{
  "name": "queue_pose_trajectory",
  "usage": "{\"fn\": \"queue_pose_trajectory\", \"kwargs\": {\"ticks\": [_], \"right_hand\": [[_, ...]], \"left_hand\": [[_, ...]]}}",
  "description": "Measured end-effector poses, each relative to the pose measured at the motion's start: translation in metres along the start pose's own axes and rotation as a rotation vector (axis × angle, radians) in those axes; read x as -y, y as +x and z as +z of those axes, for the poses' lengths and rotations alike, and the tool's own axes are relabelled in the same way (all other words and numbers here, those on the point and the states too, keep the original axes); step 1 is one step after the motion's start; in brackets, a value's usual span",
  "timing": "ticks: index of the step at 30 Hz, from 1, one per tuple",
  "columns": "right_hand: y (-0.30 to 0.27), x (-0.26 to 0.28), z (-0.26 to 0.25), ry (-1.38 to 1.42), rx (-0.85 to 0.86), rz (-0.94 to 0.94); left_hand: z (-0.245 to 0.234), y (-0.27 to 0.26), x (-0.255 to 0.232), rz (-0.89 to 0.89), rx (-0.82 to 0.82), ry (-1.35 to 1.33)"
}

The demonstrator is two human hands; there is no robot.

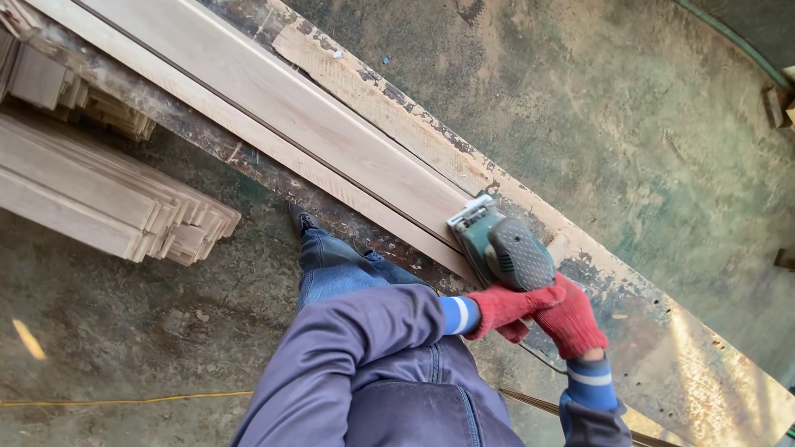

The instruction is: Sanding a piece of wood trim using a power sander and a manual sanding block.

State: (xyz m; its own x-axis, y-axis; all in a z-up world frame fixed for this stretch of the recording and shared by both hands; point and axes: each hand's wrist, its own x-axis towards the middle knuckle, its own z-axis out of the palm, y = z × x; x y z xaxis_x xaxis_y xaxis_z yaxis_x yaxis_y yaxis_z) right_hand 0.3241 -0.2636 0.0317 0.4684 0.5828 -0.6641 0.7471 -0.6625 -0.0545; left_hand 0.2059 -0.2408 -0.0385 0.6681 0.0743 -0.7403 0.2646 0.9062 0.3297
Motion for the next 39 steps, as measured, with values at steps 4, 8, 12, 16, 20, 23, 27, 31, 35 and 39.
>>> {"fn": "queue_pose_trajectory", "kwargs": {"ticks": [4,8,12,16,20,23,27,31,35,39], "right_hand": [[-0.001,-0.021,-0.003,0.101,-0.036,-0.014],[0.008,0.001,-0.011,0.084,-0.066,-0.047],[0.019,0.044,-0.024,-0.05,-0.039,-0.135],[0.037,0.1,-0.033,-0.151,0.007,-0.197],[0.067,0.137,-0.014,-0.216,-0.025,-0.242],[0.075,0.178,-0.009,-0.222,0.041,-0.28],[0.078,0.236,-0.006,-0.127,-0.013,-0.326],[0.085,0.285,-0.002,-0.037,-0.059,-0.306],[0.08,0.287,0.002,0.017,-0.069,-0.244],[0.069,0.283,-0.001,0.073,-0.067,-0.258]], "left_hand": [[0.013,0.01,0.007,-0.007,0.046,0.01],[0.0,0.006,-0.007,-0.013,0.038,-0.025],[-0.024,-0.001,-0.029,0.016,0.004,-0.099],[-0.058,-0.02,-0.048,0.092,-0.077,-0.198],[-0.096,-0.055,-0.091,0.085,-0.118,-0.294],[-0.127,-0.084,-0.116,0.159,-0.222,-0.412],[-0.168,-0.099,-0.141,0.202,-0.29,-0.515],[-0.186,-0.133,-0.168,0.27,-0.302,-0.54],[-0.191,-0.145,-0.182,0.241,-0.329,-0.449],[-0.198,-0.125,-0.156,0.224,-0.263,-0.365]]}}
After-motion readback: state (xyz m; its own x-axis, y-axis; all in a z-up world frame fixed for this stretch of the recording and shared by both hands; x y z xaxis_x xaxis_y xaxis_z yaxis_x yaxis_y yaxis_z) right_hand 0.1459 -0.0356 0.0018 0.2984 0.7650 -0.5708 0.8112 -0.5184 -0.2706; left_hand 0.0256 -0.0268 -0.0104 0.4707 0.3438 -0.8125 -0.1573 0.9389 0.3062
